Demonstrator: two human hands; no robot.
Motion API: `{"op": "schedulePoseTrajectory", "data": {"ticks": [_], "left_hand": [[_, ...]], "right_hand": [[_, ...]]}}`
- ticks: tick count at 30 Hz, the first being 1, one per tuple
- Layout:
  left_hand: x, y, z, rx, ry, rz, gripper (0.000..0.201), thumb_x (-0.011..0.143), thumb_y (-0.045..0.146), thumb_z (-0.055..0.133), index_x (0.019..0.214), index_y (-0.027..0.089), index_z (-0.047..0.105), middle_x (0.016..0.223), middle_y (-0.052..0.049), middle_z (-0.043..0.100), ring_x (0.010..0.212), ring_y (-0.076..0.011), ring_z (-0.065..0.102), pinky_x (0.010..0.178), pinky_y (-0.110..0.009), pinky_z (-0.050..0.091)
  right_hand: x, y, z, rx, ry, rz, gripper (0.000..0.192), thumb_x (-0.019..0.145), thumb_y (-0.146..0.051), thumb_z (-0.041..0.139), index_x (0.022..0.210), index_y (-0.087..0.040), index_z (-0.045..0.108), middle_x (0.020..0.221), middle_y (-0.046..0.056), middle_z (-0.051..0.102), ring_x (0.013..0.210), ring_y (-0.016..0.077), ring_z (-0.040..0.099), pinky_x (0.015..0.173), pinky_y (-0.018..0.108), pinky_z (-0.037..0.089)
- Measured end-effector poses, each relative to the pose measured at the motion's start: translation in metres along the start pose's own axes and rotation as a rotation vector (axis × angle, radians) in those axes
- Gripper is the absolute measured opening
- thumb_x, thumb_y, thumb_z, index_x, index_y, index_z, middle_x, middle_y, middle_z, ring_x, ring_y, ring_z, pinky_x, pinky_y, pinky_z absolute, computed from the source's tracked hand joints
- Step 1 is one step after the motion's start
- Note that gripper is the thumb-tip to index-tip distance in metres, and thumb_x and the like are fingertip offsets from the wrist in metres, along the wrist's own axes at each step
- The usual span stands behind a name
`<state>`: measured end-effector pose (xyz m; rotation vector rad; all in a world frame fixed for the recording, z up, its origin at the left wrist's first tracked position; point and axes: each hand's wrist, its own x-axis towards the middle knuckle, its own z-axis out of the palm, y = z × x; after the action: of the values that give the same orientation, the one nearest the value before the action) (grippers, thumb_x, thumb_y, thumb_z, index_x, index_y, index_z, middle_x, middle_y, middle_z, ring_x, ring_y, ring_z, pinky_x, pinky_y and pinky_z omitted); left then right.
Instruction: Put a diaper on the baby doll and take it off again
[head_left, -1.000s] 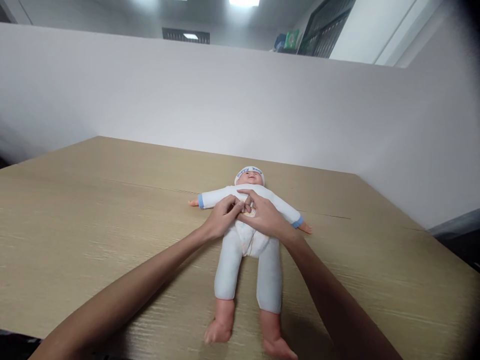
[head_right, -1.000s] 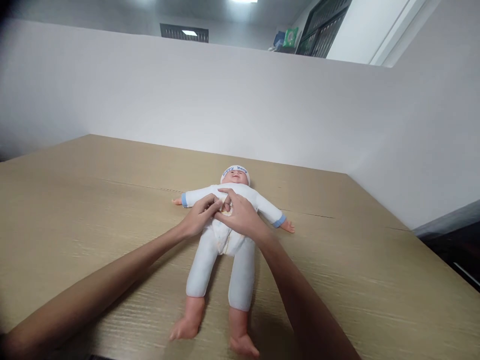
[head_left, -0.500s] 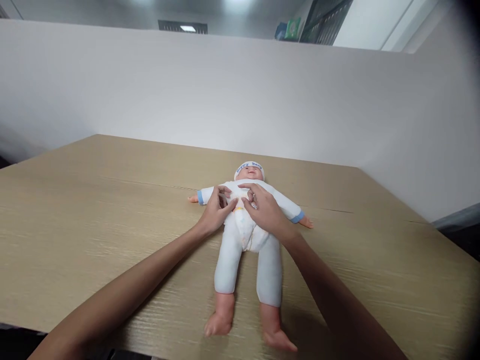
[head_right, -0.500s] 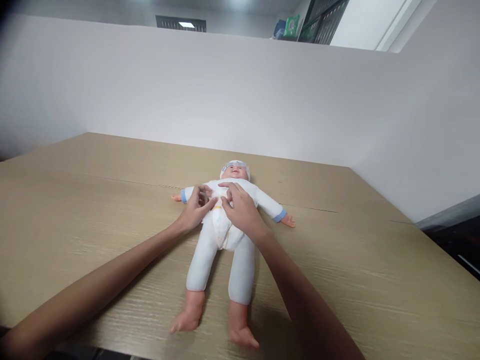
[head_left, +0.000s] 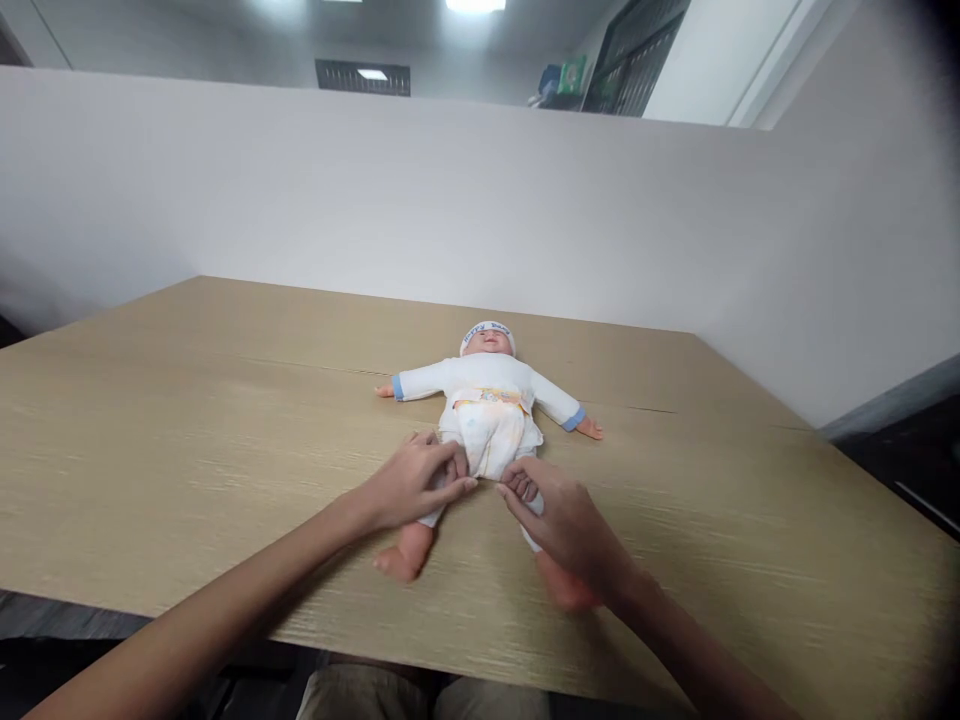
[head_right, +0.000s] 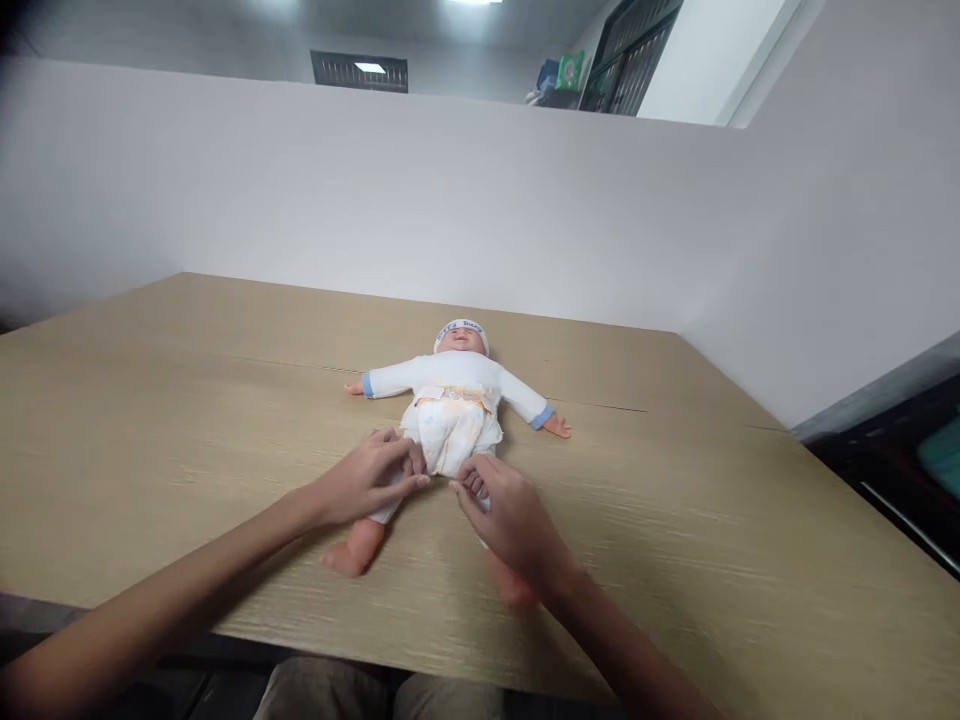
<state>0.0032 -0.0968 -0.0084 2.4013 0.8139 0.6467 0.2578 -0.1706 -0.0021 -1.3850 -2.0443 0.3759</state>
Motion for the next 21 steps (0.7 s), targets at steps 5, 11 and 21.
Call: {"op": "schedulePoseTrajectory", "data": {"ticks": [5, 11, 21], "left_hand": [[0.019, -0.007, 0.013, 0.107, 0.119, -0.151, 0.037, 0.101, 0.057, 0.065, 0.09, 0.022, 0.061, 0.081, -0.001, 0.063, 0.08, -0.0228, 0.057, 0.08, -0.036, 0.04], [0.024, -0.01, 0.019, 0.117, 0.142, -0.126, 0.041, 0.101, 0.055, 0.067, 0.078, 0.022, 0.06, 0.073, 0.0, 0.059, 0.078, -0.0213, 0.056, 0.081, -0.035, 0.039], [0.018, -0.018, 0.023, -0.047, 0.279, 0.015, 0.019, 0.101, 0.041, 0.068, 0.097, 0.022, 0.068, 0.118, -0.008, 0.067, 0.108, -0.026, 0.062, 0.098, -0.042, 0.047]], "right_hand": [[0.018, 0.007, 0.009, -0.076, 0.077, 0.104, 0.017, 0.099, -0.027, 0.074, 0.089, -0.023, 0.061, 0.073, -0.003, 0.065, 0.065, 0.0183, 0.062, 0.064, 0.03, 0.041], [0.012, 0.004, 0.021, -0.161, 0.12, 0.079, 0.015, 0.1, -0.023, 0.071, 0.087, -0.022, 0.065, 0.086, 0.002, 0.066, 0.076, 0.0213, 0.062, 0.07, 0.033, 0.043], [-0.001, 0.0, 0.031, -0.098, 0.195, -0.021, 0.015, 0.102, -0.028, 0.069, 0.115, -0.024, 0.067, 0.124, 0.012, 0.069, 0.115, 0.0339, 0.064, 0.099, 0.051, 0.054]]}}
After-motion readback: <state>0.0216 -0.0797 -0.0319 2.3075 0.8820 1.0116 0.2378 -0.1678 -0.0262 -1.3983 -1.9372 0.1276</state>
